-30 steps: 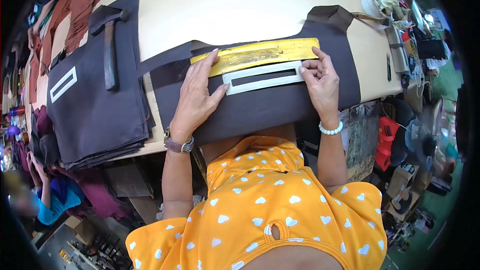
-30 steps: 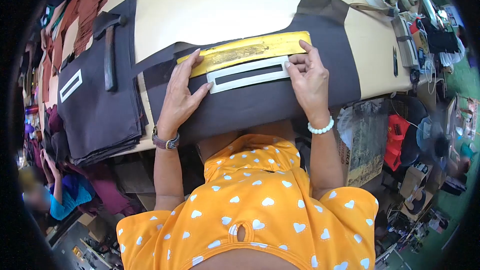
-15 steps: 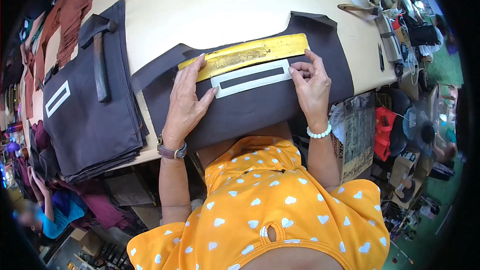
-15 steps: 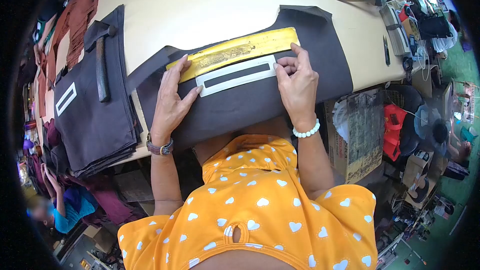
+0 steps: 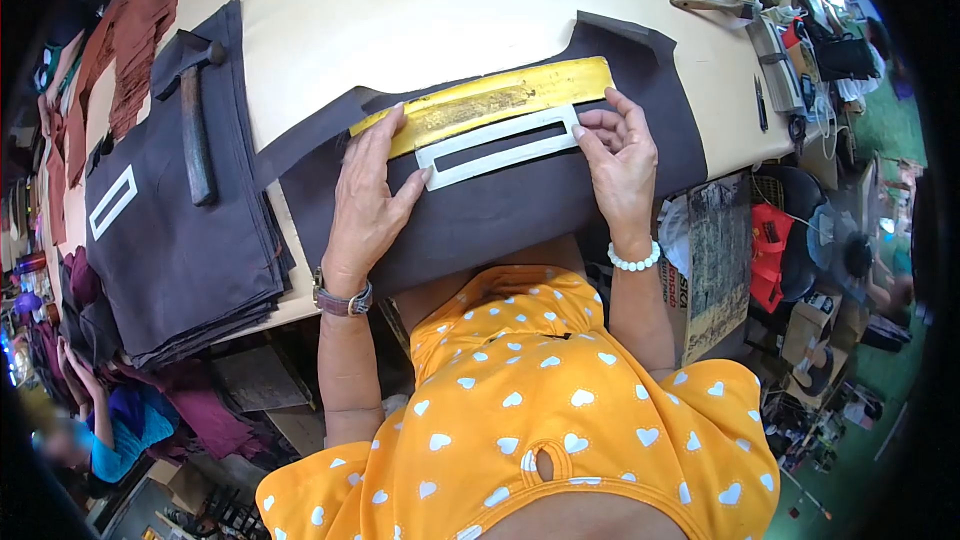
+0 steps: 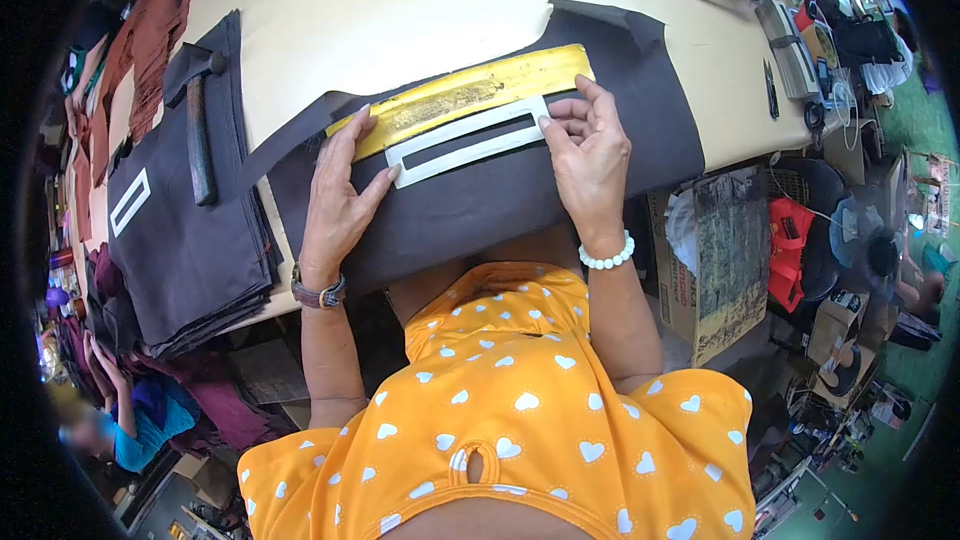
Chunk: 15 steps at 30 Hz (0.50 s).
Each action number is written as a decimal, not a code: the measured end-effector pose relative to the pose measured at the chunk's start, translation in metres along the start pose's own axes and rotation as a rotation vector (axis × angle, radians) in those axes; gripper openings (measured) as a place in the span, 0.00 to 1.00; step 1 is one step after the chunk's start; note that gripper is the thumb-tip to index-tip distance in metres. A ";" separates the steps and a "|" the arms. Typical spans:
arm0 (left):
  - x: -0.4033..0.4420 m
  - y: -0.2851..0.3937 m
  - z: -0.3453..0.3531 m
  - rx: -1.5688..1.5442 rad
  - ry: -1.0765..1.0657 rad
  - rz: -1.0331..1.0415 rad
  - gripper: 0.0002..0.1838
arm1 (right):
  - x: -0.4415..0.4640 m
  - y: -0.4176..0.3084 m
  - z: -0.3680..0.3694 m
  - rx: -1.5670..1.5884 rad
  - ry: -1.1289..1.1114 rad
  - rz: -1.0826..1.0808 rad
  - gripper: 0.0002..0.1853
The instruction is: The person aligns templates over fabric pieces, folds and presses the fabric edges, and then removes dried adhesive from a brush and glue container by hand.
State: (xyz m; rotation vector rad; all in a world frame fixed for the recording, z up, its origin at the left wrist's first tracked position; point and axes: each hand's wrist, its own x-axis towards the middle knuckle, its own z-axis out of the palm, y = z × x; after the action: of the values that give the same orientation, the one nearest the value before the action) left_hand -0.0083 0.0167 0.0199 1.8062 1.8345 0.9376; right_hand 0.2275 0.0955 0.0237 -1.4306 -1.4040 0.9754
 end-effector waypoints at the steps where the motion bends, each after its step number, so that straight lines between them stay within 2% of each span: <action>1: 0.000 0.000 0.000 -0.005 0.001 0.002 0.34 | 0.000 0.000 0.001 0.007 0.013 -0.007 0.25; 15: 0.002 -0.001 0.000 -0.018 0.014 0.042 0.33 | 0.003 0.008 0.003 -0.195 0.060 -0.124 0.24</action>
State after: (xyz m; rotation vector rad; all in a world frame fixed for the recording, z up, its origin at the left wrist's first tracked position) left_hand -0.0085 0.0184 0.0195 1.8385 1.7972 0.9808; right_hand 0.2270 0.0985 0.0153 -1.4813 -1.5574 0.7265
